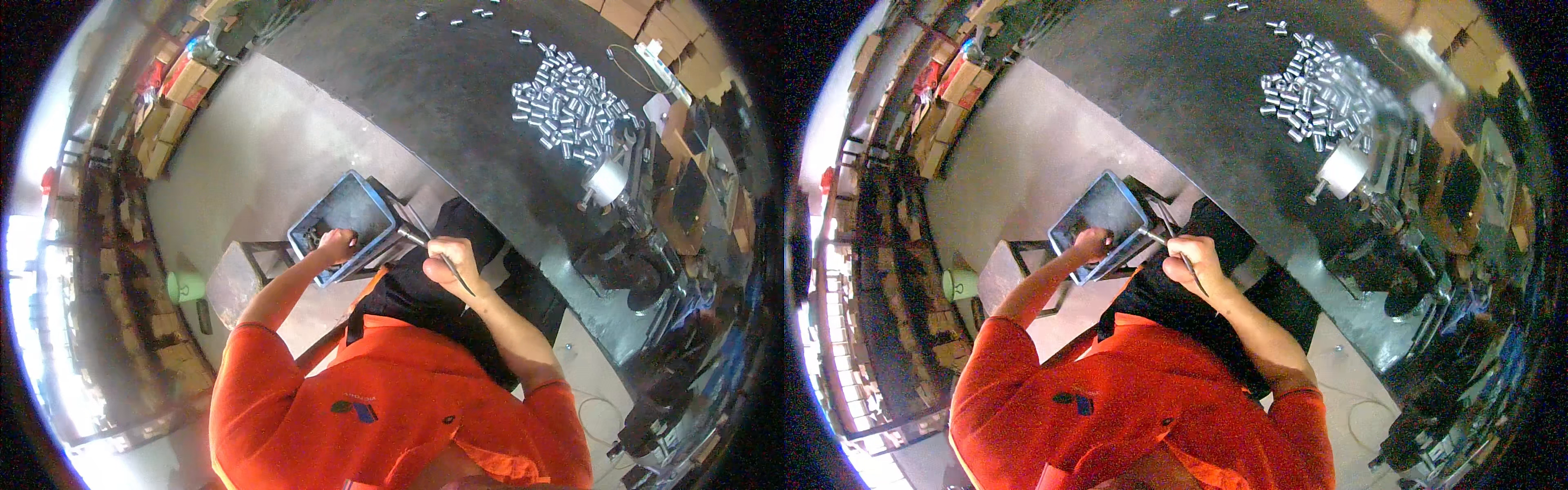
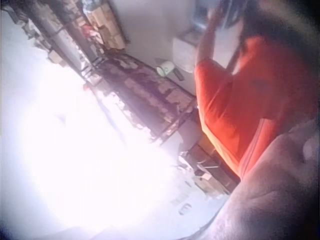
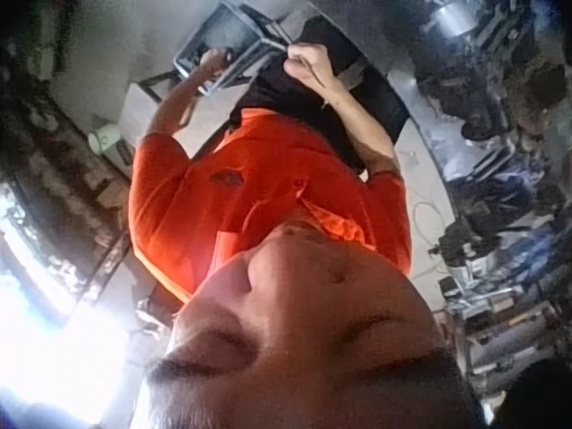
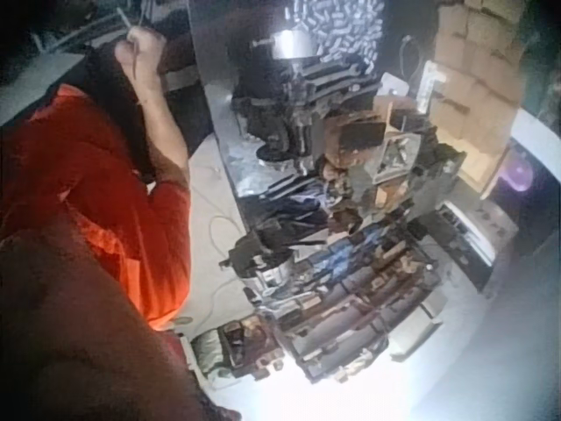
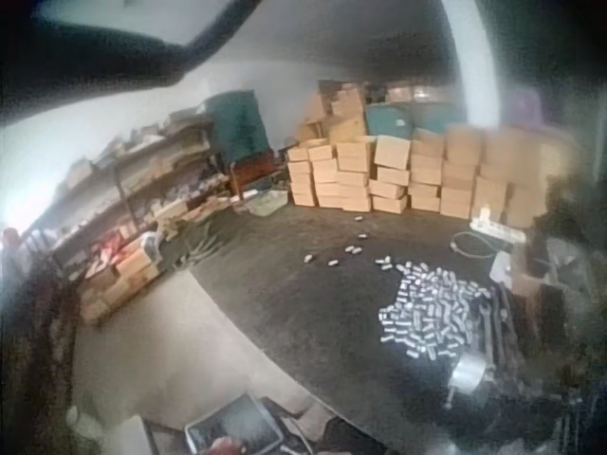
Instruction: The person repeatedly picks up small cylindrical metal parts from a table, uses a wrench to tighten or adjust them, and places them into a blue plastic bin. The process is continuous and repetitive throughout the clip.
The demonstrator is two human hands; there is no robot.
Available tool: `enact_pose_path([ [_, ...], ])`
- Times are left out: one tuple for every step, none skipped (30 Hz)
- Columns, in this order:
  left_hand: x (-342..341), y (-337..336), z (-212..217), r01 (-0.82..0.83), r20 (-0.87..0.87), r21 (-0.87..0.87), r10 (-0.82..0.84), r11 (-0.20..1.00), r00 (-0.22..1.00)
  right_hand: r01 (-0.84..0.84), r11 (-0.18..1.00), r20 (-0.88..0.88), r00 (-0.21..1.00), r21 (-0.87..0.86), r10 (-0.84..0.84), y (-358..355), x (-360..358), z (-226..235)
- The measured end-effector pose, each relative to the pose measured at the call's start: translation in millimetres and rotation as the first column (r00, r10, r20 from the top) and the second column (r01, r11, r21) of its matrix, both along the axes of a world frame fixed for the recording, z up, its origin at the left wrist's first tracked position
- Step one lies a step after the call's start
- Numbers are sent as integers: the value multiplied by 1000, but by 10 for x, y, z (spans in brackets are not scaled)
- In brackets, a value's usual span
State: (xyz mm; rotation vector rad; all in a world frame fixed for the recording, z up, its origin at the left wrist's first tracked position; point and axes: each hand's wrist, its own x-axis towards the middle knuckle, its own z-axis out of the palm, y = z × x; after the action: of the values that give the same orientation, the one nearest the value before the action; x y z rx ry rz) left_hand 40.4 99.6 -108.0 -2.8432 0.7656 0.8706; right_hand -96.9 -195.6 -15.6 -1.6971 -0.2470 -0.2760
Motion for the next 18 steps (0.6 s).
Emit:
enact_pose_path([
  [15,44,-24,5,73,-31,-3,1000,997,-3,1000,-1,1000,11,3,8,3,2],
  [43,80,24,-75,10,-212,79,974,997,-5,1000,10,1000,6,5,5,1,12],
  [101,130,87,-163,-66,-380,149,911,987,-8,1000,22,1000,2,8,2,3,35],
  [148,161,137,-254,-153,-527,203,811,967,-11,1000,34,999,-2,11,4,6,48],
  [173,2,345,-459,-369,-593,284,662,885,-10,1000,10,1000,12,10,-15,0,19],
  [155,-220,683,-651,-576,-587,316,481,754,-9,1000,-14,1000,27,10,-32,-8,-5],
  [63,-363,946,-722,-664,-596,290,352,689,-21,999,-34,999,48,23,-22,-7,-15],
  [-12,-456,1076,-779,-747,-571,228,259,624,-19,999,-30,999,45,20,-8,-5,-11],
  [-80,-540,1155,-831,-819,-529,154,170,553,-15,999,-28,999,42,16,0,-6,-5],
  [-143,-620,1217,-877,-875,-473,71,84,478,-9,999,-27,1000,40,10,2,-7,7],
  [-202,-702,1268,-897,-897,-434,47,82,439,-17,999,-35,999,46,19,-12,-9,40],
  [-260,-793,1321,-911,-914,-405,-10,80,406,-19,999,-32,999,34,20,-23,-8,43],
  [-284,-825,1252,-920,-921,-388,-51,52,386,-21,1000,-29,999,22,22,-33,-6,40],
  [-298,-853,1196,-928,-925,-372,-94,23,369,-24,1000,-23,999,8,24,-50,-2,39],
  [-311,-863,1166,-934,-928,-357,-123,24,351,-11,1000,-15,1000,23,12,-47,2,15],
  [-324,-875,1142,-936,-930,-352,-121,23,347,-7,1000,-14,1000,16,8,-56,0,8],
  [-323,-896,1135,-937,-931,-349,-119,23,345,-3,1000,-11,1000,10,3,-64,10,1],
  [-320,-909,1132,-937,-932,-347,-116,23,343,1,1000,-7,1000,4,-1,-68,14,-4],
])
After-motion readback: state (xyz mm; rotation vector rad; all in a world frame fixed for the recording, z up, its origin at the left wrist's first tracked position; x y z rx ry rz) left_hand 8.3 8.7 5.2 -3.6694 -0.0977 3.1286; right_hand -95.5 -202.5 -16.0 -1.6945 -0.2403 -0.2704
